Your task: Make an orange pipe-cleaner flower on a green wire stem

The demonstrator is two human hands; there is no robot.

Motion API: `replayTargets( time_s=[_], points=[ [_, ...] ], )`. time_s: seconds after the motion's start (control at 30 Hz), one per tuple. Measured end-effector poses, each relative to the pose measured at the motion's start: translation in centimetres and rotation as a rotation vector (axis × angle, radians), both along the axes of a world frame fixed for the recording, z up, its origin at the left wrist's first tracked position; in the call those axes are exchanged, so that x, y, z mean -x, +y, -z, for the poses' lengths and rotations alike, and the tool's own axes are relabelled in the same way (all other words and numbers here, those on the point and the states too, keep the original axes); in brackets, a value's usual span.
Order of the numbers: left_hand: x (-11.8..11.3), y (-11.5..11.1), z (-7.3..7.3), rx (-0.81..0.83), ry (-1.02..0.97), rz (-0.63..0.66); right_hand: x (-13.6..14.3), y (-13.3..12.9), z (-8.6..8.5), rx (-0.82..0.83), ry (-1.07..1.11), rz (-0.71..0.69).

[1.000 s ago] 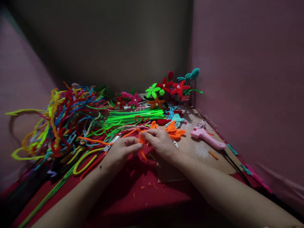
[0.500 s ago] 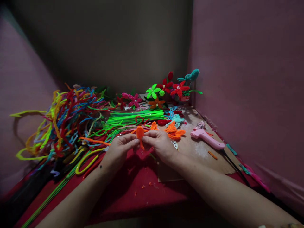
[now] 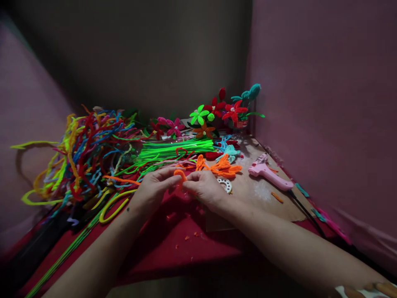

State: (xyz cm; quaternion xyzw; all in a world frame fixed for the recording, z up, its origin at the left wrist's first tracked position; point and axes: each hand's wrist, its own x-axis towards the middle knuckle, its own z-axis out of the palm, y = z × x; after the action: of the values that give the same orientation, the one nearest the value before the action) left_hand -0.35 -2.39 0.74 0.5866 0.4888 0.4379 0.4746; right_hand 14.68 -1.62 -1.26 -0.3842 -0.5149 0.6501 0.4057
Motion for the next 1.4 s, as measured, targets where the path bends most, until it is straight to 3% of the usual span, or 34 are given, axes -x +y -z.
replayTargets(
  time_s=[0.4,0.57,0.73,0.9,1.2,1.4],
  points=[
    [-0.2,0.1,0.4,0.026,0.019,-0.028,0.4,0.1,0.9,-0.067,-0.012,0.002],
    [0.3,0.2,-0.1,0.075,0.127,0.135,0.1,0.2,1.2,-0.035,-0.042,-0.057],
    [0.2,0.1,-0.5,-0.024,0.220,0.160,0.3,0.1,1.9,-0.064,-0.079,-0.077],
    [0.0,-0.1,-0.5,0.075,0.159,0.190,0.8,-0.4,2.2,-0.035,-0.042,-0.058],
    [0.6,0.5,0.4,0.102,0.041,0.154,0.5,-0.1,1.5,-0.061,-0.084,-0.040],
    [0.5,0.5,0.4,0.064,0.029,-0.031,0.4,-0.1,0.8,0.036,-0.124,-0.045]
  ],
)
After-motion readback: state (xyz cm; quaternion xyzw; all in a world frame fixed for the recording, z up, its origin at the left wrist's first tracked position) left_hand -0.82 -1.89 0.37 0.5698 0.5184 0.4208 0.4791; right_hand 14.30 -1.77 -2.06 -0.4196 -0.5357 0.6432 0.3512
